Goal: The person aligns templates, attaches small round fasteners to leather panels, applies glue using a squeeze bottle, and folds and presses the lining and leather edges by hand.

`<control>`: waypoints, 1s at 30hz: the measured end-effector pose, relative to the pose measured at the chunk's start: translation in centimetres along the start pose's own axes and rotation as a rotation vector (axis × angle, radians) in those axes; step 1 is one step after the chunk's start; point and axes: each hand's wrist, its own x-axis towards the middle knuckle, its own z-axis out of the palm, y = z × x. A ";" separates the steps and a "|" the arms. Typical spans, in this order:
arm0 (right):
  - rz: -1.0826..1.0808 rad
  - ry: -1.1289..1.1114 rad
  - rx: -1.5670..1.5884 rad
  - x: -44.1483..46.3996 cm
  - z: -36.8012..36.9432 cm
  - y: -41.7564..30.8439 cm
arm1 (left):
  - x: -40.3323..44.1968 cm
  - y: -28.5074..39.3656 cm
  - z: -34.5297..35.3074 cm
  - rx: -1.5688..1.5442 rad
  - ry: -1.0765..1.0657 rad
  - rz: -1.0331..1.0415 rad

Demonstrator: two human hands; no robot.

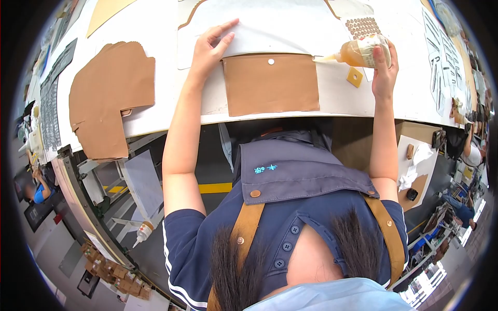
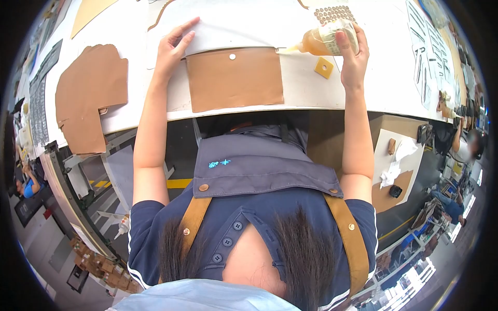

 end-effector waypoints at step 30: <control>0.456 0.251 0.564 -13.2 -5.9 -1.4 | 0.0 -0.4 -0.1 0.001 -0.012 -0.021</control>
